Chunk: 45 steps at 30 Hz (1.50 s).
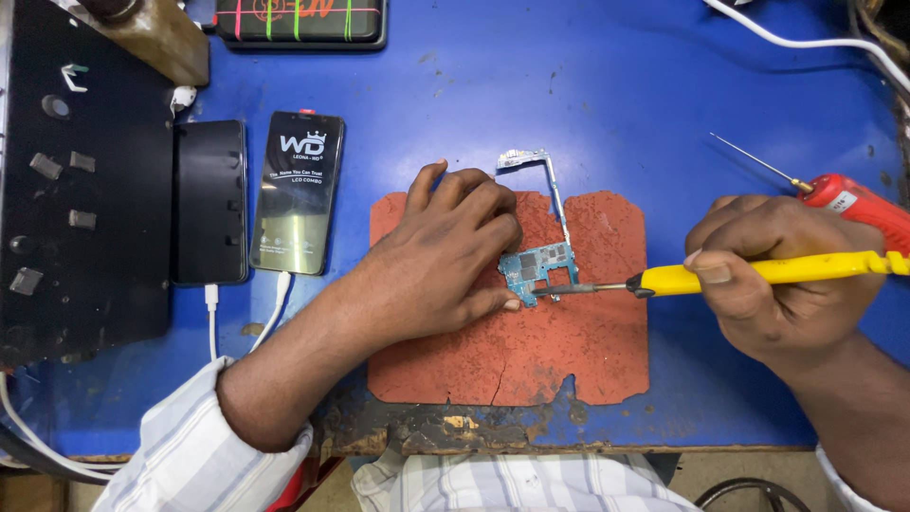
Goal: The person holds a phone motherboard steady on a red heat-resistant pad with one hand while using a yellow-handled soldering iron with the other, applying the iron's tip to points on the board. Near the end the person sets the iron down and moves their hands away, leaving the board on the pad.
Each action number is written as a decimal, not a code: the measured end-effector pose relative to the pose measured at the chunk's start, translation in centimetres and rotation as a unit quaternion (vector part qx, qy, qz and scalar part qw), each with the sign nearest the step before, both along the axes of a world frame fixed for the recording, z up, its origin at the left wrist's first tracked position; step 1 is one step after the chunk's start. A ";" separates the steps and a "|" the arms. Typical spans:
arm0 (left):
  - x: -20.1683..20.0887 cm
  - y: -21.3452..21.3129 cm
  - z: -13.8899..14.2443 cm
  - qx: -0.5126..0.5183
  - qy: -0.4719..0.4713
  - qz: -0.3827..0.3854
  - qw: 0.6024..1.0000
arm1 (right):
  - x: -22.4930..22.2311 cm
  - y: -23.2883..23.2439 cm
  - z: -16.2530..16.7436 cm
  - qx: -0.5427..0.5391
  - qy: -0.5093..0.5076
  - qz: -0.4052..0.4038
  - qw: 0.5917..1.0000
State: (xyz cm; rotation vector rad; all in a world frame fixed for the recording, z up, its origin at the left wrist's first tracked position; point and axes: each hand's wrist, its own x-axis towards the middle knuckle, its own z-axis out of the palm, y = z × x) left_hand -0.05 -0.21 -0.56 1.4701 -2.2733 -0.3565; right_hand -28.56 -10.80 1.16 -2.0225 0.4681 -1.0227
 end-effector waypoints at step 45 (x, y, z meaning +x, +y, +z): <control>0.0 0.0 -0.1 0.004 0.001 0.003 1.000 | -0.2 0.0 -0.1 0.001 0.007 -0.001 1.000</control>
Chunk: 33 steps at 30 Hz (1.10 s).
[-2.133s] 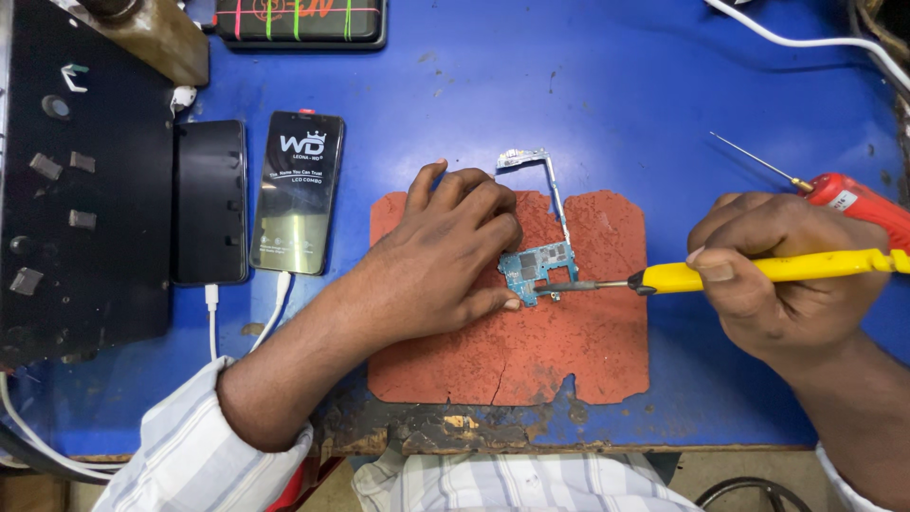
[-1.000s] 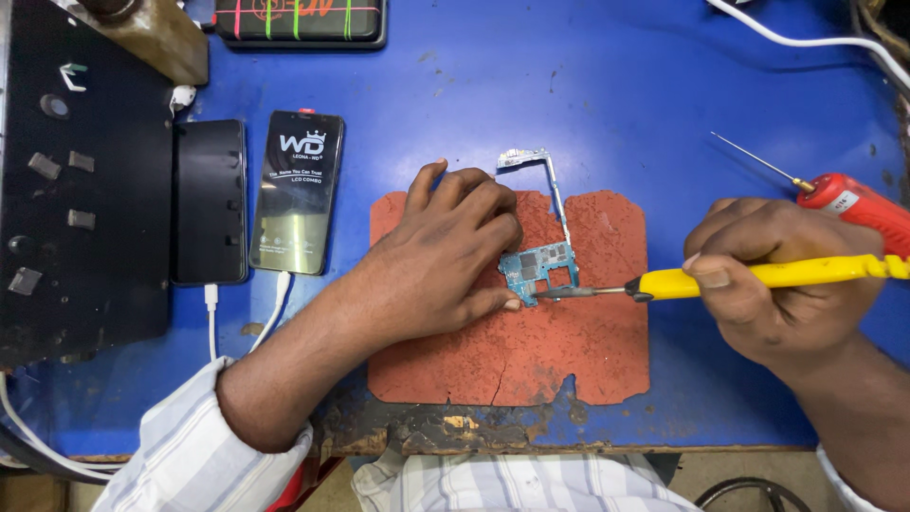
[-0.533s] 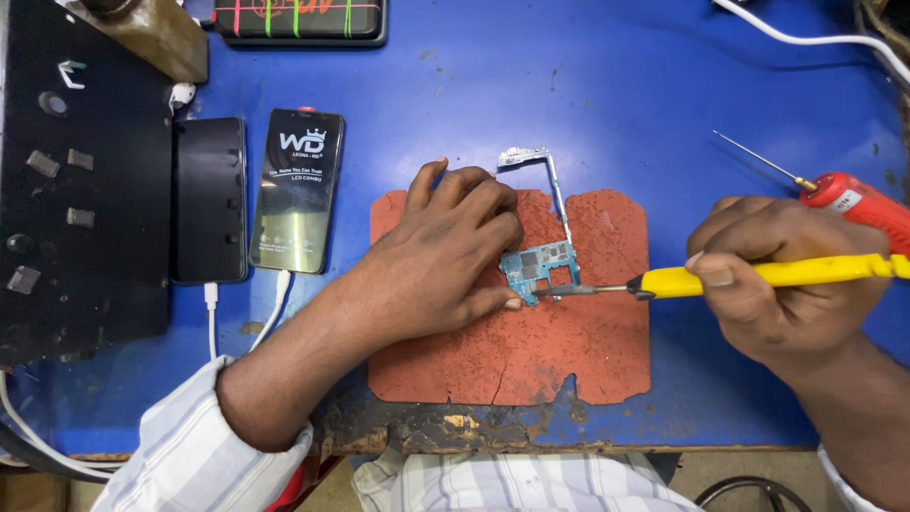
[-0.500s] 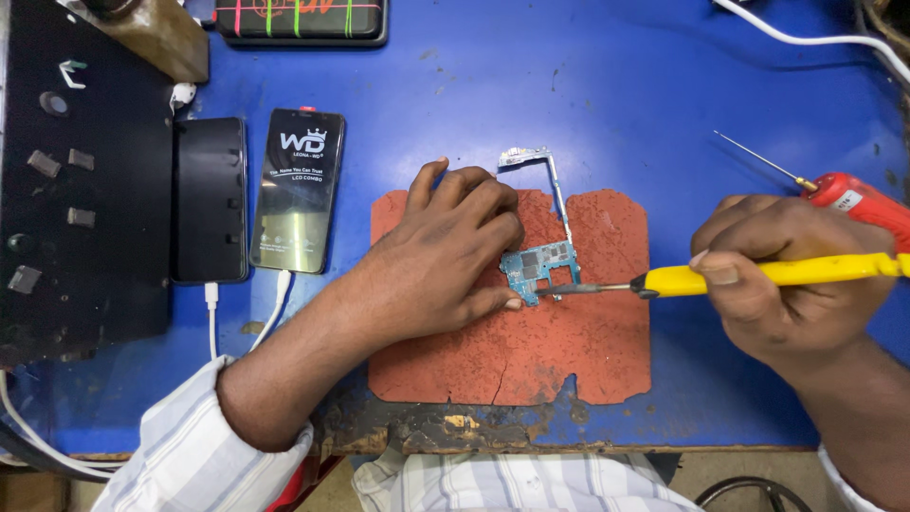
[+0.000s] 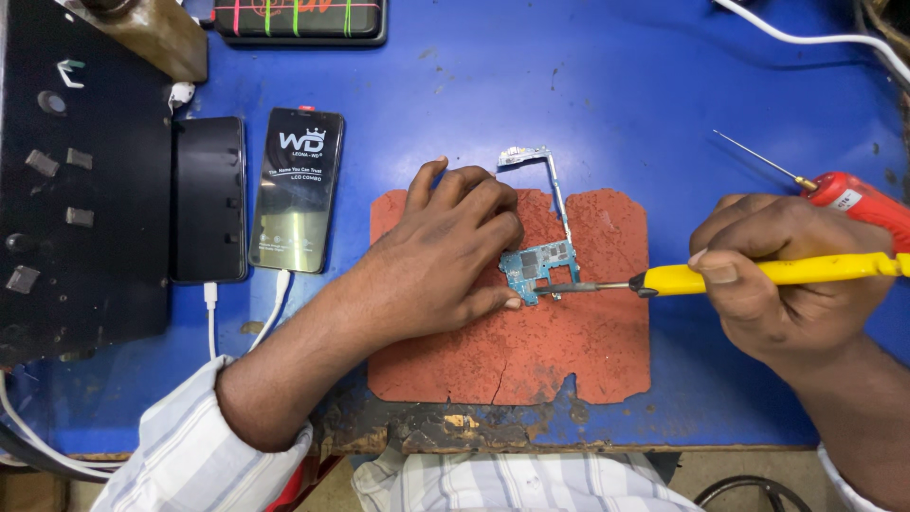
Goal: The person holds a phone motherboard steady on a red heat-resistant pad with one hand while using a yellow-handled soldering iron with the other, applying the iron's tip to points on the board. Near the end the person sets the iron down and moves their hands away, leaving the board on the pad.
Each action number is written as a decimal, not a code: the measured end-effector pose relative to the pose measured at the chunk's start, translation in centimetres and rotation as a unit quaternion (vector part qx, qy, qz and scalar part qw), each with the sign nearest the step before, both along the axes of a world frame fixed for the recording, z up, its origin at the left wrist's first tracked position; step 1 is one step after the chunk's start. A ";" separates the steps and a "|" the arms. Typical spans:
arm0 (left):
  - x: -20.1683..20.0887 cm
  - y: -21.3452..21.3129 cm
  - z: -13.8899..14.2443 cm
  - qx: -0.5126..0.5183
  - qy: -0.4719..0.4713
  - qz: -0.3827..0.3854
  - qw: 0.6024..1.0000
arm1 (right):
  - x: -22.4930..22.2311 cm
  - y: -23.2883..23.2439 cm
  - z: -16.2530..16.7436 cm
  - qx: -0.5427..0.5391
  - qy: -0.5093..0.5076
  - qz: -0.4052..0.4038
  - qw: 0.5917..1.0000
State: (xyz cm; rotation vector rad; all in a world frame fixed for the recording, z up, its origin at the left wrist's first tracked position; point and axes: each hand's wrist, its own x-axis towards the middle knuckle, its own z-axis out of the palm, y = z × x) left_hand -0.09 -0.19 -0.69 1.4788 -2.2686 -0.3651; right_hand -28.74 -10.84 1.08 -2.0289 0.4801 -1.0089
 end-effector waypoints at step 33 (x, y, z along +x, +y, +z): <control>0.0 0.0 0.0 -0.001 0.000 0.000 1.000 | 0.3 0.1 0.2 0.004 -0.008 0.002 1.000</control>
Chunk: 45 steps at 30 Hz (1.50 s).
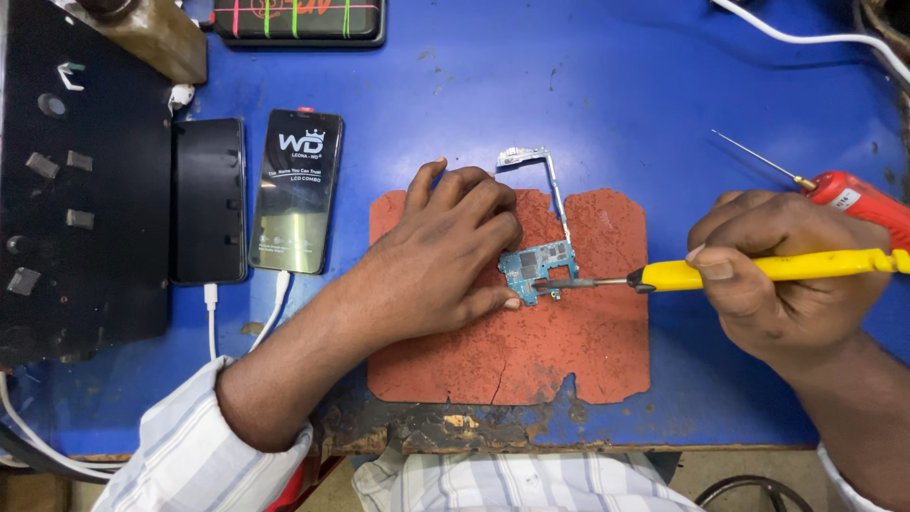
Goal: The person holds a phone motherboard steady on a red heat-resistant pad with one hand while using a yellow-handled soldering iron with the other, applying the iron's tip to points on the board. Near the end the person sets the iron down and moves their hands away, leaving the board on the pad.
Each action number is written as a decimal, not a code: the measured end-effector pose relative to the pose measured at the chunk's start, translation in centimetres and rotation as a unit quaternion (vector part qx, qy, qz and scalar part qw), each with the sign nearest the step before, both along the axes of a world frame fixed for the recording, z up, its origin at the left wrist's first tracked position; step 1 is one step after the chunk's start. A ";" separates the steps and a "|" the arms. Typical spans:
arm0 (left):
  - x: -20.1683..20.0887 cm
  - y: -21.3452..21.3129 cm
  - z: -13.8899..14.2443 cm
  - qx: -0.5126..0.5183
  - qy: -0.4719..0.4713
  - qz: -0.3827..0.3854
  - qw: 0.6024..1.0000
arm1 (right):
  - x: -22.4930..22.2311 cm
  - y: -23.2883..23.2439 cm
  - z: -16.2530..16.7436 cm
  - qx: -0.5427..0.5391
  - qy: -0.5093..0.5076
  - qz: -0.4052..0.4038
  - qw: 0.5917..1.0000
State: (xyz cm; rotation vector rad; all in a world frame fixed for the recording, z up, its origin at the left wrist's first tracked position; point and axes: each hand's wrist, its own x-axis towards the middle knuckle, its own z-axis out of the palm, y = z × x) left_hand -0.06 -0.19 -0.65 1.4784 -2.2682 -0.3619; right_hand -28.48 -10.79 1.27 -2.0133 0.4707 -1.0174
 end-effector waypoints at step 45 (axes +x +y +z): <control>0.0 0.0 0.0 -0.002 0.002 -0.002 1.000 | -0.3 -0.1 -0.1 -0.010 0.015 -0.006 1.000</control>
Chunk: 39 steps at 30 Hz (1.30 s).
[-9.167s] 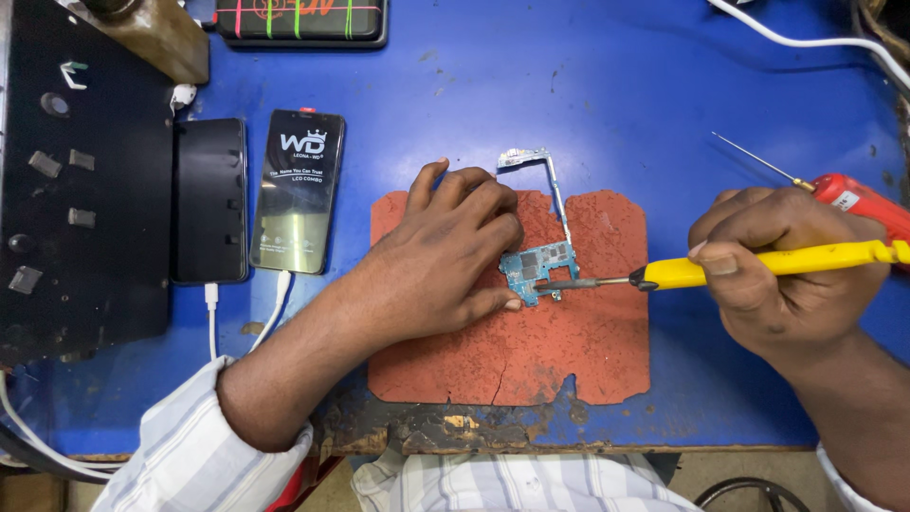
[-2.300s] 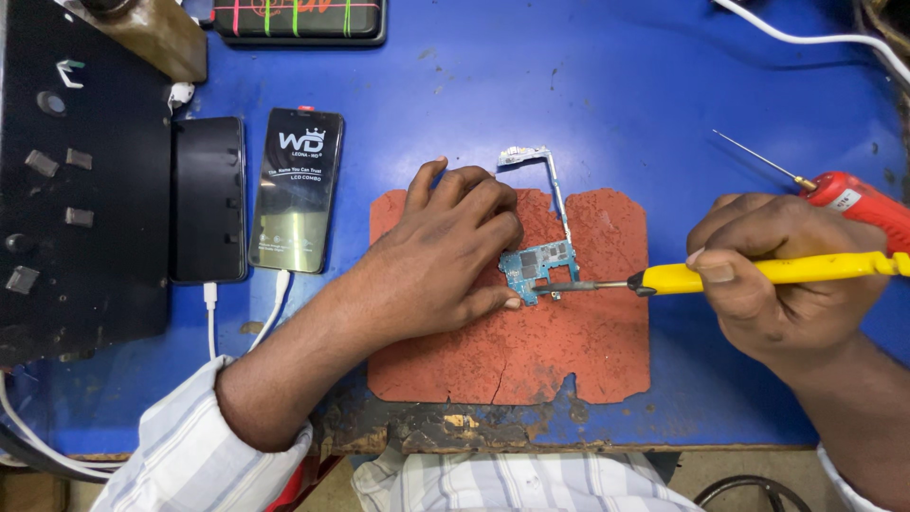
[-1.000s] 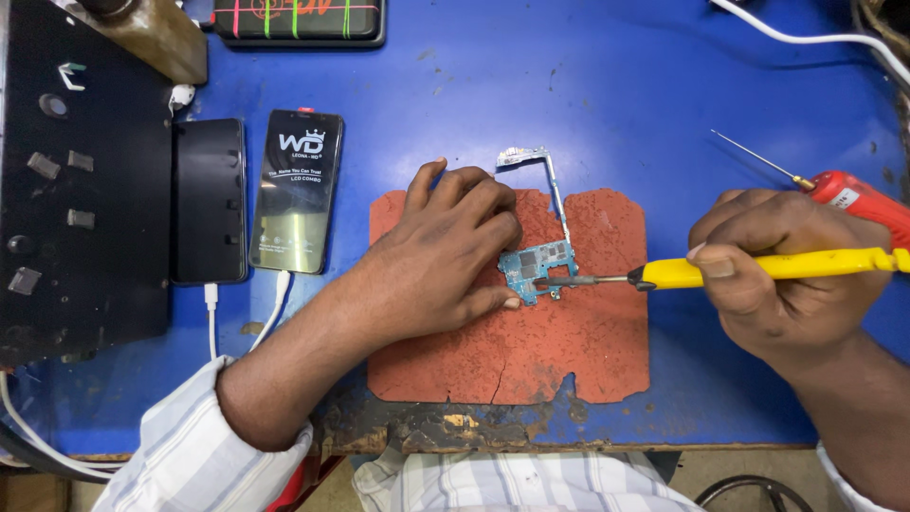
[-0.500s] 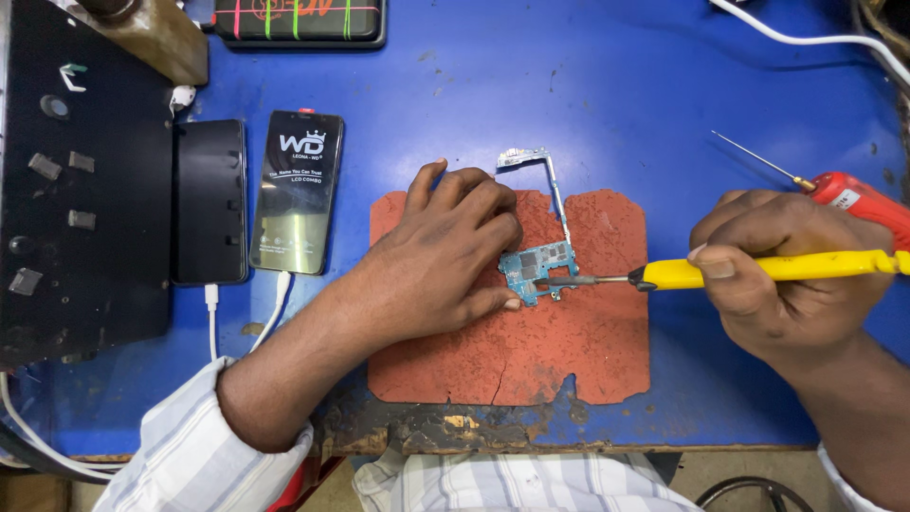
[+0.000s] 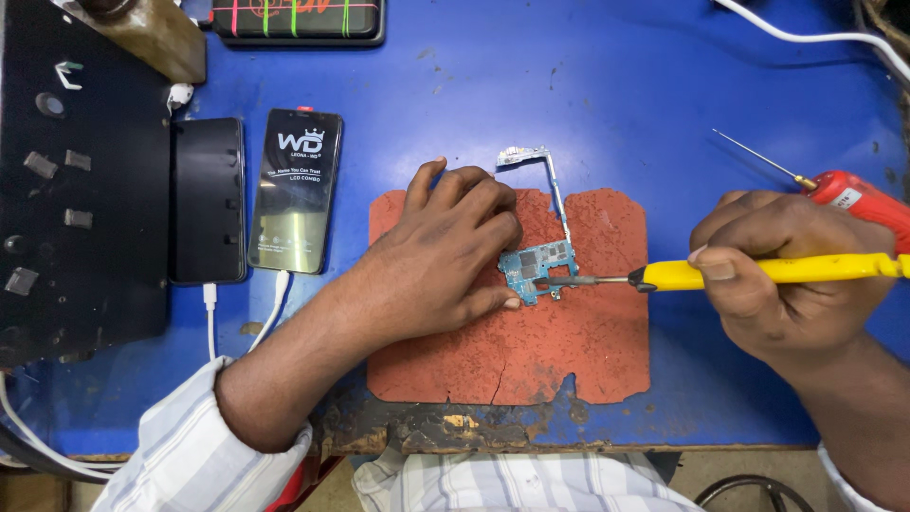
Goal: The person holds a phone motherboard steady on a red heat-resistant pad with one hand while using a yellow-handled soldering iron with the other, applying the iron's tip to points on the board. Near the end the person sets the iron down and moves their hands away, leaving the board on the pad.
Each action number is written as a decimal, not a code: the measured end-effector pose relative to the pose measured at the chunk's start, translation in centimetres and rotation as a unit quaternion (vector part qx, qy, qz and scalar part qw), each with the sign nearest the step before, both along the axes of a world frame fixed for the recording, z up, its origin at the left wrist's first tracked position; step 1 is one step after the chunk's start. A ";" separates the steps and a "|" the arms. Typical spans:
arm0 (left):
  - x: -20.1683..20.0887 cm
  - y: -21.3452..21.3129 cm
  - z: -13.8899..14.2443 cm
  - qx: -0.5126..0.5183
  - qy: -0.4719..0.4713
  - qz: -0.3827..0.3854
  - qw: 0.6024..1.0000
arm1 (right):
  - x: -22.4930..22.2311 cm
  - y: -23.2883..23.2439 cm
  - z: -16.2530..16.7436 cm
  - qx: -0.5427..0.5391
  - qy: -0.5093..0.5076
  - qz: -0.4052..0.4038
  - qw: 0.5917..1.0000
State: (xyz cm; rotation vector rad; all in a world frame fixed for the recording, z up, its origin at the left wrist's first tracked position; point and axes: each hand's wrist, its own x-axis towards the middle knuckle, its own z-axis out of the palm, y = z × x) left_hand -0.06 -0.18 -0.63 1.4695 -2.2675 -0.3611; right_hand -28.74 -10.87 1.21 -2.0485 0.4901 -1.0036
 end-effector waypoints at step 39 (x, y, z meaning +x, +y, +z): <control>0.0 0.0 0.0 0.006 -0.001 0.001 1.000 | 0.2 0.1 0.1 0.000 -0.006 0.004 1.000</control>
